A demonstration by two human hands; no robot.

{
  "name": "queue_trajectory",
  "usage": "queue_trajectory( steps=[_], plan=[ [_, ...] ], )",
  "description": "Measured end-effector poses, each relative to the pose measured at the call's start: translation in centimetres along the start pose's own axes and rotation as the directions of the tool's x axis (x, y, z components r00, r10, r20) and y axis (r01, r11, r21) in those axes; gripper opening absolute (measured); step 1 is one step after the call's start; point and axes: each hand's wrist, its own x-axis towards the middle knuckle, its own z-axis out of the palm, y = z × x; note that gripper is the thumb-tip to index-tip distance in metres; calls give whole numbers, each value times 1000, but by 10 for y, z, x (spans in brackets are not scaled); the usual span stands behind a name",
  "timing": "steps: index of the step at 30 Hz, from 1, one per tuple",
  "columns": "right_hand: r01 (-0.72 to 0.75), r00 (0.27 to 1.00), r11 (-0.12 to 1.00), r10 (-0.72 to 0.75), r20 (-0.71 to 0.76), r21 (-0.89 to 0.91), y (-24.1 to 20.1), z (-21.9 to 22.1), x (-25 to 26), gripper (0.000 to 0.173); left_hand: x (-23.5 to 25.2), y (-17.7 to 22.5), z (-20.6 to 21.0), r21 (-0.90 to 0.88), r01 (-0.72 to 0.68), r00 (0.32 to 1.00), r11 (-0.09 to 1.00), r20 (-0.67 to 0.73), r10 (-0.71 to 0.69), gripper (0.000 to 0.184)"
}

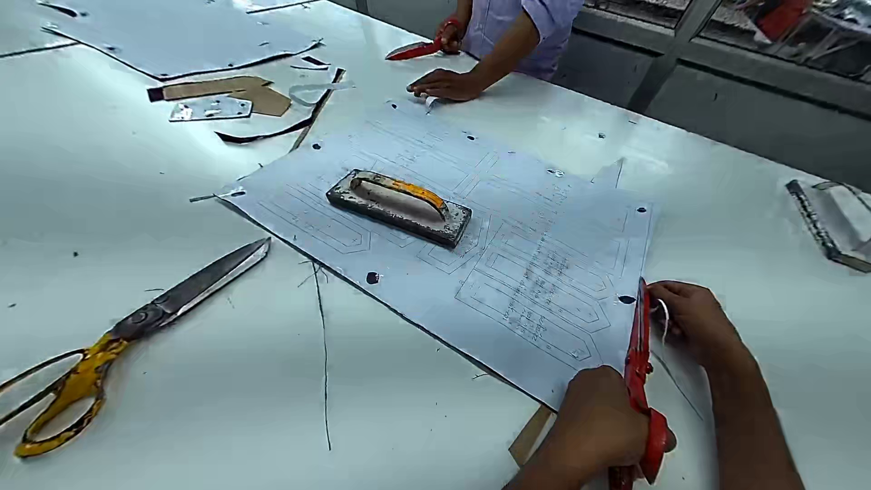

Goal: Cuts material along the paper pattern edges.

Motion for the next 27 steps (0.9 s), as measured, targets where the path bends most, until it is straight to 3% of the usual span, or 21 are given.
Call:
queue_trajectory(
  steps=[15, 27],
  plan=[
    [8, 1000, 1000, -8, -15, -6, 3, -1, 2, 22, 3, -6, -4, -35, -27, 999, 999, 39, 28, 26],
    [12, 1000, 1000, -11, -19, 16, 4, -1, 3, 24, 0, -2, -5, 40, -59, 998, 997, 29, 58, 26]
  ],
)
